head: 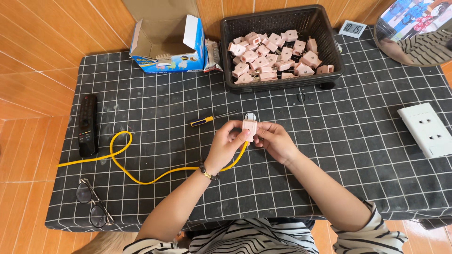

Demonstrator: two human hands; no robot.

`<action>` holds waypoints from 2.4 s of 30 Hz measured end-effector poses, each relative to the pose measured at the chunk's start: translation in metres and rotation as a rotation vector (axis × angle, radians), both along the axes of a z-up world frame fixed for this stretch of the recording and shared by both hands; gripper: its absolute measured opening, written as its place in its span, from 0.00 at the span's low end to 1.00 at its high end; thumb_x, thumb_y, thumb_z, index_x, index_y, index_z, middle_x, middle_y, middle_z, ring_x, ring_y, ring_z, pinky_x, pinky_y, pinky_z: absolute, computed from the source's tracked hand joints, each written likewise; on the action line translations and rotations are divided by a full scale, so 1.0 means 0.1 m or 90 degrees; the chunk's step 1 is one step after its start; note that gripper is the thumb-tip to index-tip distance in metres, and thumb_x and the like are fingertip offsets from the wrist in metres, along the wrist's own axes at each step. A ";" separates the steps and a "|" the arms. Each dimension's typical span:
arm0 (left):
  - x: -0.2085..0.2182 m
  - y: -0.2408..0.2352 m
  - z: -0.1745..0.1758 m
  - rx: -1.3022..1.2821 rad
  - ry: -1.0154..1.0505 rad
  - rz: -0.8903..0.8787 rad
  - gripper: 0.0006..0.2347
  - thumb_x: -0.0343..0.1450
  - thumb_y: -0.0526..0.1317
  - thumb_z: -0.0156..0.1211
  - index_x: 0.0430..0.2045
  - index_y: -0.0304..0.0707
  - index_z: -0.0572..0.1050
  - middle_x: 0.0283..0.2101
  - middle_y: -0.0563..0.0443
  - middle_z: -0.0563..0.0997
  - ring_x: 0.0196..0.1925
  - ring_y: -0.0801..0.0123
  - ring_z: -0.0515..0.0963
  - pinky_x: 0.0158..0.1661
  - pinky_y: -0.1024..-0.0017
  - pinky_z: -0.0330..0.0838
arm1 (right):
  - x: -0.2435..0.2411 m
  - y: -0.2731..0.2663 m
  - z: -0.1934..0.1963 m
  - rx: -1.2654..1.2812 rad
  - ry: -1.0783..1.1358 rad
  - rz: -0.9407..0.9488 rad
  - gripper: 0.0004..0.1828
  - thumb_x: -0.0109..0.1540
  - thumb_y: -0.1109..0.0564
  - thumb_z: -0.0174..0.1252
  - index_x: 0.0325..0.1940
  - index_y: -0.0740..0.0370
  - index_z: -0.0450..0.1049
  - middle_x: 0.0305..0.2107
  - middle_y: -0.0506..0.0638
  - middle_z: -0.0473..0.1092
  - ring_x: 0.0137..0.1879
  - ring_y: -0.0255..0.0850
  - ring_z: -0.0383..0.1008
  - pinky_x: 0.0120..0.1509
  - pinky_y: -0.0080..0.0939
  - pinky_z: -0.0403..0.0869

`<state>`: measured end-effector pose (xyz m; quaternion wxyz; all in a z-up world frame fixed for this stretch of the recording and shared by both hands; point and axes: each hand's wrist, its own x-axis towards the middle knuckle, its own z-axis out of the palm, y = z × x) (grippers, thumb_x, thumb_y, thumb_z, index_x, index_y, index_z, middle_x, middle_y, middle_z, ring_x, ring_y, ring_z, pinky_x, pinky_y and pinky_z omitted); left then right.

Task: The person disassembles a pink electrical plug, inserts the ends of a yellow cable into the internal terminals, and secures them with a screwdriver. They then reassemble the plug housing and test the connection by plugging it into a white power strip.

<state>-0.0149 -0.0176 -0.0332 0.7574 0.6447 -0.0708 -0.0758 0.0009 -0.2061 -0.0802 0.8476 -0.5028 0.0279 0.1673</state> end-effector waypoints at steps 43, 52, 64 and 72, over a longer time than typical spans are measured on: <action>0.22 0.61 0.43 0.341 -0.186 0.084 0.09 0.77 0.41 0.60 0.48 0.41 0.73 0.32 0.42 0.82 0.32 0.61 0.81 0.36 0.67 0.78 | 0.09 0.00 0.27 0.064 -0.018 -0.229 0.14 0.63 0.65 0.63 0.51 0.75 0.74 0.42 0.66 0.79 0.41 0.50 0.85 0.49 0.47 0.85; 0.09 0.46 0.25 0.348 -0.390 0.100 0.09 0.72 0.39 0.68 0.44 0.40 0.81 0.35 0.45 0.87 0.30 0.58 0.86 0.29 0.71 0.79 | 0.10 -0.03 0.28 0.060 -0.047 -0.237 0.12 0.61 0.67 0.66 0.47 0.73 0.75 0.39 0.63 0.79 0.38 0.50 0.85 0.46 0.44 0.86; 0.01 0.36 0.40 0.308 -0.529 0.189 0.09 0.68 0.32 0.72 0.41 0.36 0.84 0.31 0.44 0.86 0.25 0.61 0.84 0.25 0.74 0.78 | 0.08 -0.05 0.28 0.077 -0.086 -0.230 0.09 0.60 0.69 0.65 0.43 0.73 0.75 0.40 0.68 0.79 0.38 0.53 0.85 0.44 0.47 0.87; -0.02 0.31 0.41 0.284 -0.577 0.161 0.07 0.67 0.32 0.71 0.37 0.33 0.83 0.23 0.46 0.82 0.19 0.64 0.80 0.21 0.77 0.75 | 0.11 -0.06 0.25 0.077 -0.084 -0.246 0.09 0.60 0.70 0.66 0.43 0.73 0.75 0.42 0.66 0.79 0.38 0.53 0.84 0.42 0.47 0.87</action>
